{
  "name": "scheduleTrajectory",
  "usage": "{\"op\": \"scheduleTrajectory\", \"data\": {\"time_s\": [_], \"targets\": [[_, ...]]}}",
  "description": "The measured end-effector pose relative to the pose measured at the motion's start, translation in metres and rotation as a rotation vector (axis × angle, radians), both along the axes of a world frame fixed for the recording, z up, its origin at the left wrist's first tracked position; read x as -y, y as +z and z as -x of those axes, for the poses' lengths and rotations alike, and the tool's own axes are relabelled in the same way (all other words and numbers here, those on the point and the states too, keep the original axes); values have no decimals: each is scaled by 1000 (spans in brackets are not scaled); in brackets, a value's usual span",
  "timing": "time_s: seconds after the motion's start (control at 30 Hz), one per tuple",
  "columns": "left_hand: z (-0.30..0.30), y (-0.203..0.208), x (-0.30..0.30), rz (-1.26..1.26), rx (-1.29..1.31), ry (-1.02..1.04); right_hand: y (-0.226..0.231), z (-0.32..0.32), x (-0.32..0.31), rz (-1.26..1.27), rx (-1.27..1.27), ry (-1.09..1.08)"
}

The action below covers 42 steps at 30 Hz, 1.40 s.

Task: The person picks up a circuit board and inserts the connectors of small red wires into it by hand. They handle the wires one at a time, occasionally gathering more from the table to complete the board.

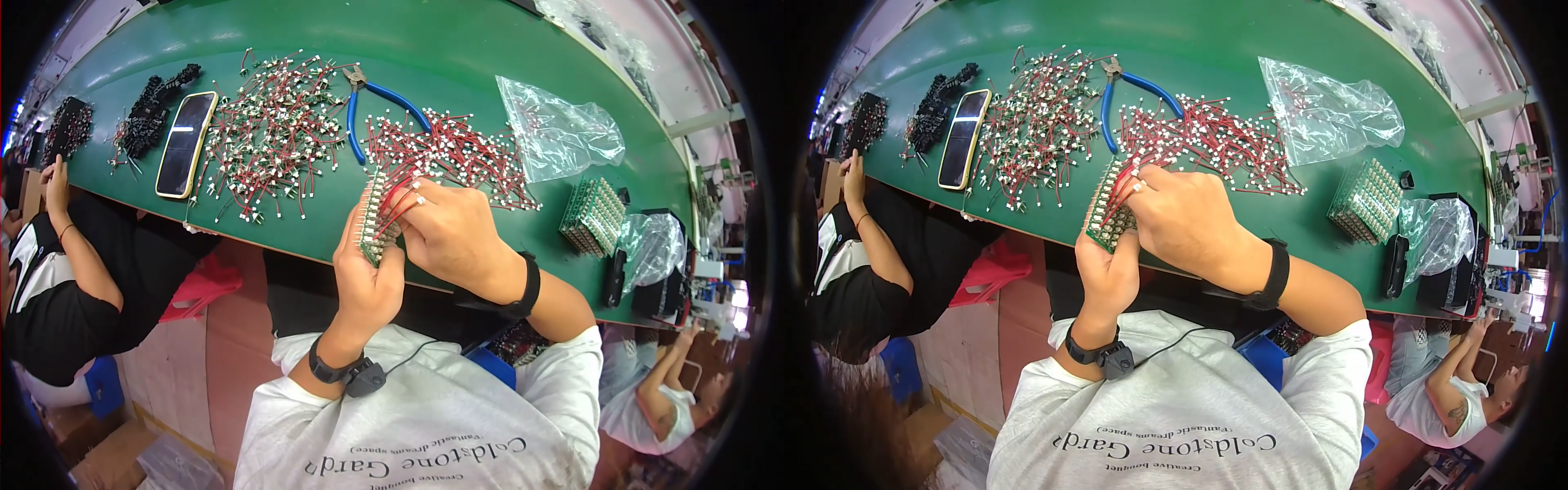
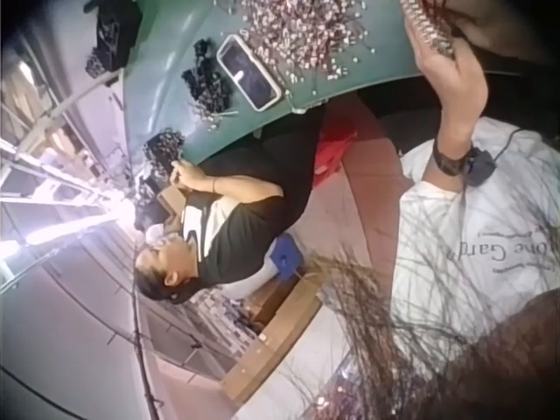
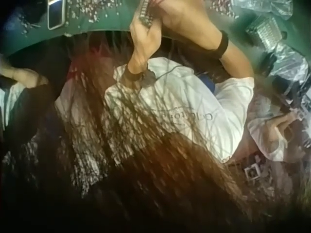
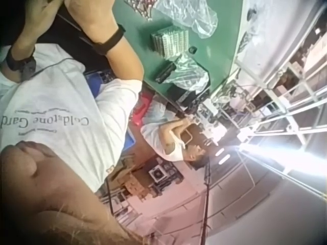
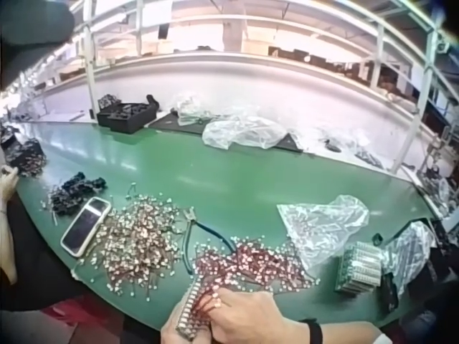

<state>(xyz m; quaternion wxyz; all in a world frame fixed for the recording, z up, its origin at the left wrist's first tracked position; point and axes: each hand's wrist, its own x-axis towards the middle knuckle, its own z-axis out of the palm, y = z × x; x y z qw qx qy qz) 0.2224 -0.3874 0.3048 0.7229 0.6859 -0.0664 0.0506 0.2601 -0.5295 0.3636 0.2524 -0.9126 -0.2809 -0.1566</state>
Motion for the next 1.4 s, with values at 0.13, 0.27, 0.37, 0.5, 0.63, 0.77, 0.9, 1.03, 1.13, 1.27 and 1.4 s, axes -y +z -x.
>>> {"op": "scheduleTrajectory", "data": {"time_s": [0.13, 0.27, 0.37, 0.5, 0.63, 0.77, 0.9, 1.03, 1.13, 1.27, 1.4], "targets": [[-9, 17, -10, 326, -136, 110, 3, -17, 0, -287, 63, -24], [-23, 27, -35, 438, -88, 289, -4, -29, 22, -139, -84, 64], [-24, 25, -38, 487, -75, 283, -17, -25, 15, -35, -239, 82], [-22, 22, -38, 415, -102, 261, -31, -36, 24, 14, -221, 185], [-22, 19, -37, 418, -100, 239, -36, -42, 24, -6, -175, 269], [-24, 20, -35, 454, -103, 239, -39, -45, 19, 61, -30, 287], [-26, 19, -33, 524, -101, 260, -31, -55, 21, 8, 70, 316], [-25, 17, -35, 534, -102, 262, -14, -55, 26, -429, -54, 200], [-25, 17, -29, 546, -108, 267, -13, -51, 28, -807, -424, 124], [-28, 18, -23, 570, -131, 235, -5, -46, 26, -972, -584, 134], [-31, 13, -15, 466, -129, 249, 11, -32, 17, -987, -690, 128]]}}
